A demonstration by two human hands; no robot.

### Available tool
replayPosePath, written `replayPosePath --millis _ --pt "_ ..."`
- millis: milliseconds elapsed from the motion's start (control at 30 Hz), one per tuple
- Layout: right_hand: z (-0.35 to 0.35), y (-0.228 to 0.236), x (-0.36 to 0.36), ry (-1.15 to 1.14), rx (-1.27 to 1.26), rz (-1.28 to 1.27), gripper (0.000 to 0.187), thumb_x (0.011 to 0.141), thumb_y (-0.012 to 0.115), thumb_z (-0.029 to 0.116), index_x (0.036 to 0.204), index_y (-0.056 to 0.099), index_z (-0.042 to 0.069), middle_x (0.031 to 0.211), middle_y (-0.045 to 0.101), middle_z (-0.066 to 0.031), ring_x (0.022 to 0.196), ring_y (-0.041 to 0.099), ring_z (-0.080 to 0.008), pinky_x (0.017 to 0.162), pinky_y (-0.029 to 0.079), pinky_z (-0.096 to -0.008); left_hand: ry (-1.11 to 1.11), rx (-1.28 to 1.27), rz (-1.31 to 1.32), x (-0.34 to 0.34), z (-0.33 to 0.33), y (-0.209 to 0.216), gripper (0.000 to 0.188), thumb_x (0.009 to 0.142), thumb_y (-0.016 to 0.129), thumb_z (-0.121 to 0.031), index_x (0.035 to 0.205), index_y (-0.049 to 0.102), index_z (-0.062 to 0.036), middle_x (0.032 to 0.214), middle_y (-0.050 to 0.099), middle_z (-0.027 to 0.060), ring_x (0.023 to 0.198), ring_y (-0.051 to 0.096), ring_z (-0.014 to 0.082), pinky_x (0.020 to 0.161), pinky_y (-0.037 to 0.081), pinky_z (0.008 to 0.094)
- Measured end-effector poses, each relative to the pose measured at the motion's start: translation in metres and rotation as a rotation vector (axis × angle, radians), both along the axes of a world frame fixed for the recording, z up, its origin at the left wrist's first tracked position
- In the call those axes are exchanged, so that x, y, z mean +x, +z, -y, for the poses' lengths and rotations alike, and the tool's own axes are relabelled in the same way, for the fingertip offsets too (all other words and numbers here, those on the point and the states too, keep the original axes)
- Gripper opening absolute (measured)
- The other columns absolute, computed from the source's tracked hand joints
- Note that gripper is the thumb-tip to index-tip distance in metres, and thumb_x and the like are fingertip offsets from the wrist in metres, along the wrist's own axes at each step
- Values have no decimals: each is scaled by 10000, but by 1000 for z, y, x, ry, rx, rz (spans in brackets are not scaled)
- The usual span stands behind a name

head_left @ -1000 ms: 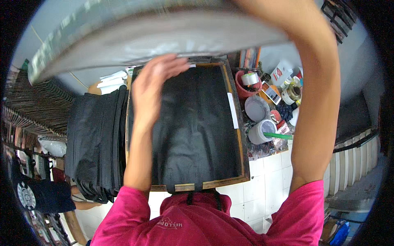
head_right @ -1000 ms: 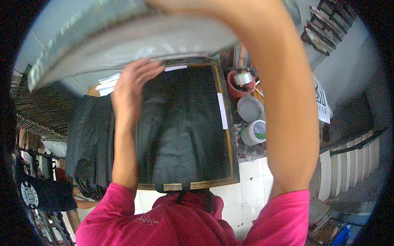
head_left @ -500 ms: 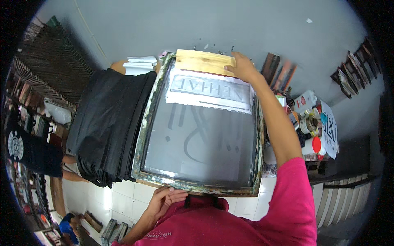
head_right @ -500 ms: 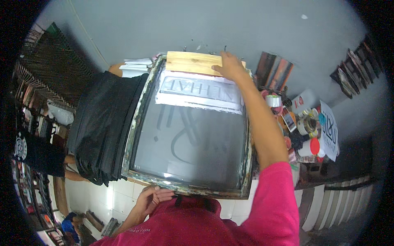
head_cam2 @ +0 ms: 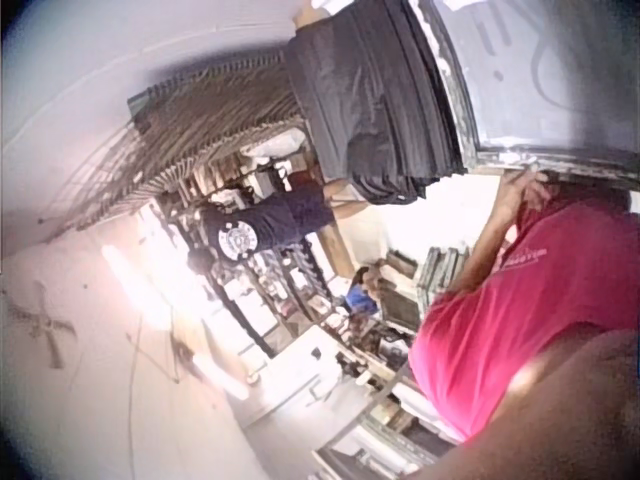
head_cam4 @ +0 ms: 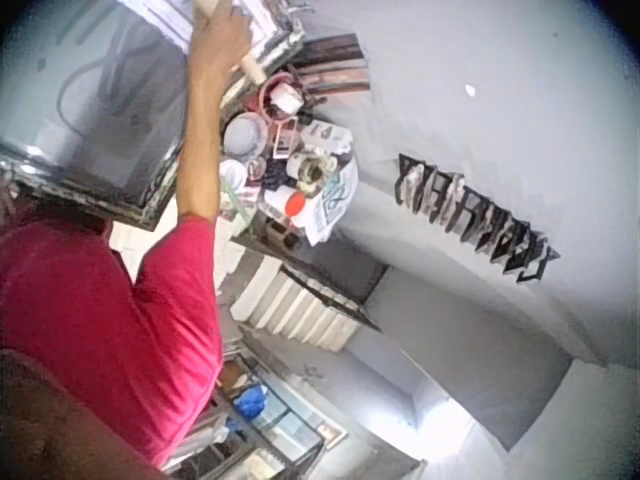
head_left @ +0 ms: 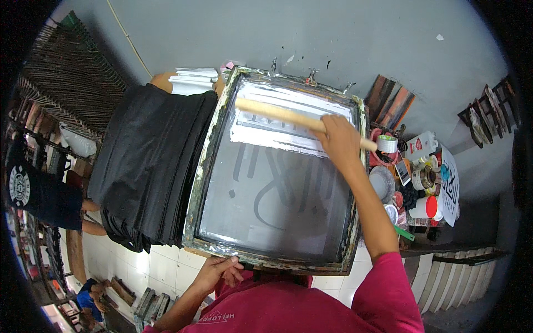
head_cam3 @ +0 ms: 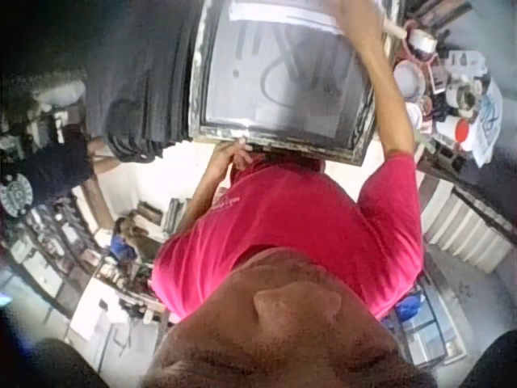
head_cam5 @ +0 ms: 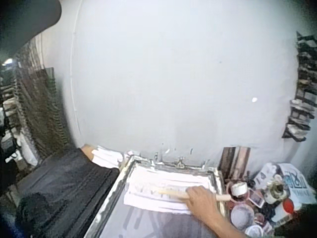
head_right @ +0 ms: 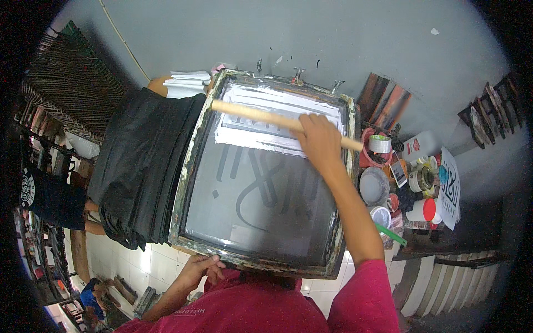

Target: The person performs screen printing on black fabric bags using a wooden frame and a squeegee. They place a bag on the board, lower the frame, spread white ink with the squeegee, lift the frame, and move the printed bag to a stack.

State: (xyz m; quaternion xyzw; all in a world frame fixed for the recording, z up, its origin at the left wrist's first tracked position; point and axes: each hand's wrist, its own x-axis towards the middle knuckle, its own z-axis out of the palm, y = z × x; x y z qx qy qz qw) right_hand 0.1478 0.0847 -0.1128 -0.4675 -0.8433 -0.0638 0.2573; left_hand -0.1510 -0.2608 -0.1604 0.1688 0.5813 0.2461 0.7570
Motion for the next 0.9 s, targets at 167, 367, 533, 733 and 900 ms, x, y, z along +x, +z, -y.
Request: replayPosePath --millis 167,367,533,733,900 --pt "50 -19 -6 27 4 106 244 813 759 223 951 611 88 889 615 -61 855 625 -279 705 512 -424 -292 -32 -117 -7 -20 16 541 1035 571 -442 880 733 51 667 716 168 462 604 177 459 455 288" --pt "12 -28 -16 20 114 161 245 795 742 180 982 613 89 886 618 -60 869 630 -253 701 519 -407 -325 88 -137 -13 -44 51 545 1062 528 -429 861 744 29 661 716 153 441 577 143 451 445 273" --pt "-73 -24 -11 -17 40 91 380 781 814 298 1003 614 62 917 669 -111 915 660 -330 759 520 -458 -232 309 -179 -18 -75 73 497 1066 553 -392 902 730 42 688 717 133 479 577 123 477 454 257" --pt "-118 8 4 -112 -159 86 483 787 824 395 1129 677 87 1018 731 -157 981 692 -368 812 529 -489 -203 877 -554 -22 -178 91 321 1017 647 -255 878 715 26 755 694 76 658 642 124 597 509 288" --pt "-136 12 7 -176 -250 97 539 755 838 476 1129 720 106 1013 747 -163 986 708 -358 828 543 -473 -106 1566 -1103 -2 -346 99 310 910 726 -234 1114 705 -2 1022 723 178 954 697 322 879 530 423"
